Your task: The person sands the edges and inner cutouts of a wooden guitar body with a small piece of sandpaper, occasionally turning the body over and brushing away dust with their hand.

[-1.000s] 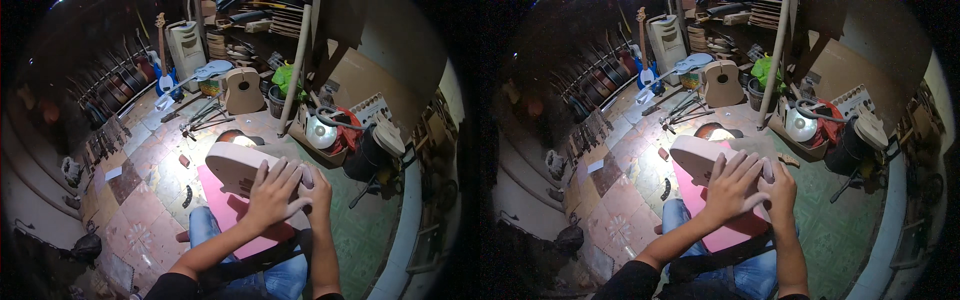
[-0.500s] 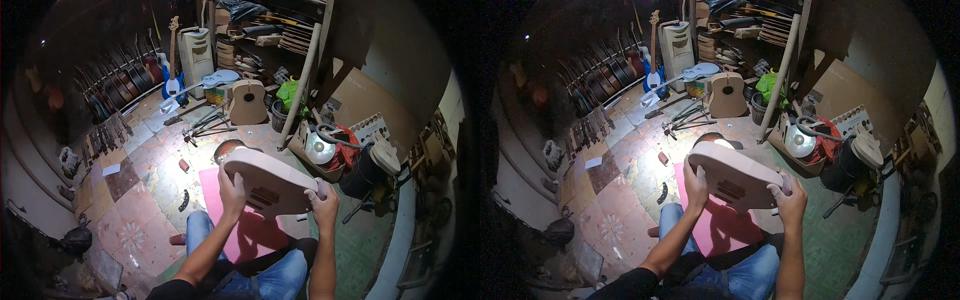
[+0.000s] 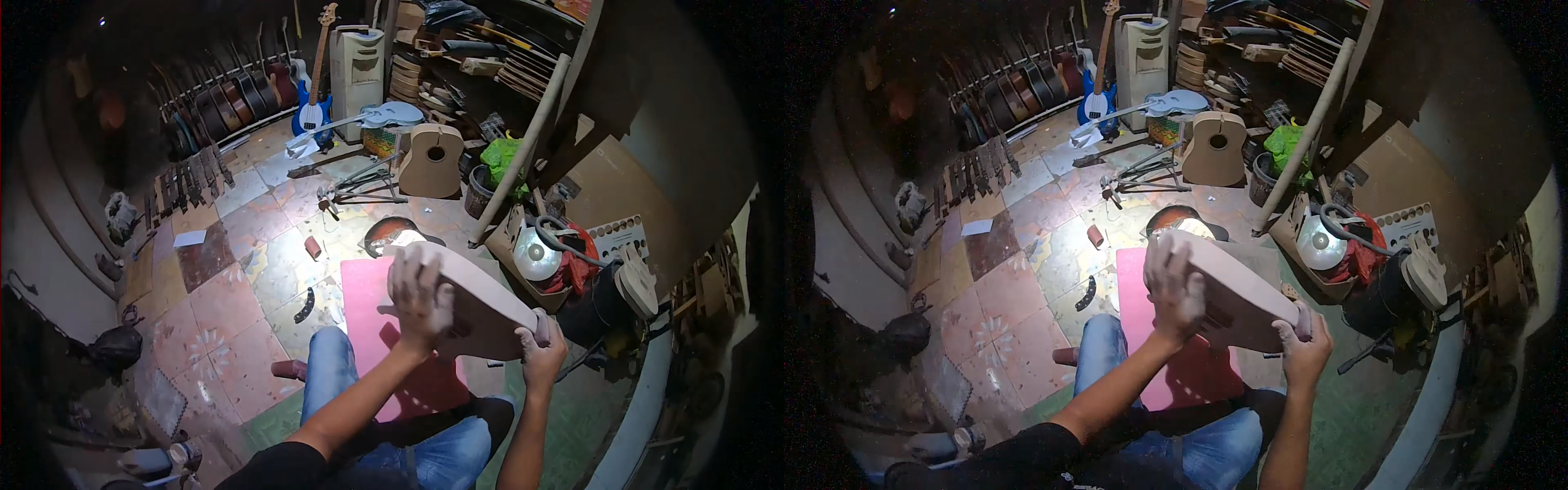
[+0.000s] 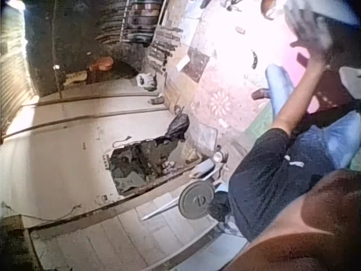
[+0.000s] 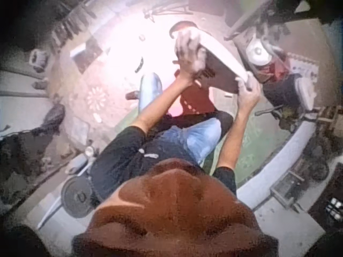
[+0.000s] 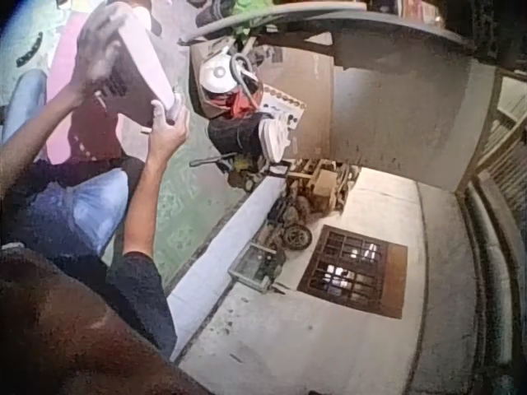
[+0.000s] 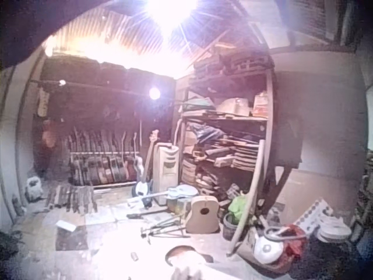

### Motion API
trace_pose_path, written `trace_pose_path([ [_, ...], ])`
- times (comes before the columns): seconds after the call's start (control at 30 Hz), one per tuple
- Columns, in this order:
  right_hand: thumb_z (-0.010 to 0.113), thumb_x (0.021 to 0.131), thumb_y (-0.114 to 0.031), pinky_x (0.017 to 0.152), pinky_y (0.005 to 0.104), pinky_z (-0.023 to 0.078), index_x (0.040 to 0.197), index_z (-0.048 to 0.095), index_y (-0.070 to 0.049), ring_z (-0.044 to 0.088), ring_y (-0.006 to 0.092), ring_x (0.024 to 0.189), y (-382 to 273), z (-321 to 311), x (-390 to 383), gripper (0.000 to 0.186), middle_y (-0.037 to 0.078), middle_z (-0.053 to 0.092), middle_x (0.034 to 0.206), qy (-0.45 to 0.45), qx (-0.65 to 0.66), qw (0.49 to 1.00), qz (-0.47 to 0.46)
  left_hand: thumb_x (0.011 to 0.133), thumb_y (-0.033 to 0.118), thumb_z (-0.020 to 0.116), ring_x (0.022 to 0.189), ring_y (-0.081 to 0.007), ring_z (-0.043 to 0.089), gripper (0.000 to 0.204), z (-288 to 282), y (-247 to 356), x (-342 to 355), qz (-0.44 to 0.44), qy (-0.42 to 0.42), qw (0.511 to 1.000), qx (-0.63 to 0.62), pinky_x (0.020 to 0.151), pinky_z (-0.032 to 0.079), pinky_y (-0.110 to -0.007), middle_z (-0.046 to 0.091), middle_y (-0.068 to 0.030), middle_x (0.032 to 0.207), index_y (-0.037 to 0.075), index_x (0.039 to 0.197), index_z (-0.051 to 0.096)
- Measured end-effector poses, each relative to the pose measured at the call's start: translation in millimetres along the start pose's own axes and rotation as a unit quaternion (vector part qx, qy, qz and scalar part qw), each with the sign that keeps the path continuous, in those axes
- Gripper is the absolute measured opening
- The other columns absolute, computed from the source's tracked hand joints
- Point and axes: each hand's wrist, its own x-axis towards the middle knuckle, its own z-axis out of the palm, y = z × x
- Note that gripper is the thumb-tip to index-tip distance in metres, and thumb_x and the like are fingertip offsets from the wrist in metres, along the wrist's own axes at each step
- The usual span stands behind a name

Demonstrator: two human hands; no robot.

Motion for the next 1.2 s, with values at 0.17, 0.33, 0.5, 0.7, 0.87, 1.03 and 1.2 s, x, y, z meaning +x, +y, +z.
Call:
trace_pose_path([
  [0.17,0.086,0.076,-0.042,0.091,0.0356,0.049,0.117,0.066,0.005,0.063,0.0204,0.102,39.4,-7.1,-2.5,0.065,0.011,0.068,0.107,0.024,0.069,0.997,0.012,0.096,0.016,0.052,0.136,-0.0415,0.042,0.046,18.5,-60.2,-46.0,-0.357,-0.037,0.899,-0.249,0.114,0.031,-0.053,0.05,-0.0256,0.14,0.0,0.139,0.051],
  [0.33,0.084,0.078,-0.045,0.101,0.036,0.044,0.121,0.063,0.007,0.06,0.0212,0.113,60.1,-19.0,-2.9,0.071,0.012,0.067,0.117,0.017,0.117,0.993,0.024,0.095,0.013,0.05,0.131,-0.0448,0.047,0.045,23.2,-107.9,-128.8,-0.19,-0.151,0.97,-0.032,0.114,0.034,-0.049,0.053,-0.0261,0.138,-0.002,0.137,0.05],
  [0.5,0.079,0.08,-0.054,0.101,0.0356,0.044,0.125,0.061,0.009,0.06,0.0217,0.115,85.1,-29.4,-10.3,0.08,0.011,0.065,0.121,0.019,0.115,0.993,0.014,0.099,0.025,0.052,0.135,-0.0429,0.045,0.046,-9.2,-163.7,-130.0,-0.578,-0.333,0.744,-0.037,0.113,0.035,-0.049,0.053,-0.024,0.141,-0.001,0.137,0.052],
  [0.7,0.075,0.081,-0.062,0.103,0.0368,0.043,0.129,0.06,0.007,0.06,0.0216,0.116,81.8,-36.5,-22.0,0.085,0.012,0.064,0.124,0.02,0.086,0.995,0.035,0.101,0.049,0.045,0.13,-0.0451,0.051,0.066,-5.9,-97.2,-132.2,-0.191,-0.178,0.965,-0.02,0.111,0.039,-0.049,0.053,-0.0257,0.141,-0.005,0.139,0.051],
  [0.87,0.074,0.08,-0.064,0.088,0.0329,0.051,0.131,0.06,0.004,0.063,0.0178,0.105,91.6,-41.0,-25.4,0.086,0.011,0.065,0.121,0.048,0.083,0.995,-0.009,0.096,0.073,0.039,0.13,-0.0396,0.054,0.091,-19.7,-39.8,-94.9,-0.243,-0.109,0.894,-0.36,0.117,0.03,-0.045,0.053,-0.0313,0.139,-0.003,0.146,0.046],
  [1.03,0.074,0.074,-0.071,0.043,0.0211,0.038,0.133,0.058,0.001,0.058,0.0075,0.058,101.3,-50.0,-34.6,0.094,0.005,0.069,0.101,0.052,0.129,0.985,0.099,0.096,0.068,0.043,0.137,-0.0386,0.047,0.082,-17.4,-75.8,-116.9,-0.168,-0.196,0.946,-0.198,0.118,0.026,-0.051,0.05,-0.0237,0.146,0.003,0.147,0.048],
  [1.2,0.073,0.074,-0.074,0.043,0.0225,0.039,0.134,0.057,0.0,0.056,0.008,0.053,101.9,-52.5,-36.3,0.096,0.004,0.068,0.094,0.065,0.131,0.983,0.107,0.096,0.055,0.053,0.143,-0.0403,0.038,0.072,-14.9,-112.3,-134.3,-0.253,-0.273,0.928,0.0,0.12,0.021,-0.057,0.046,-0.0182,0.152,0.006,0.149,0.045],
])
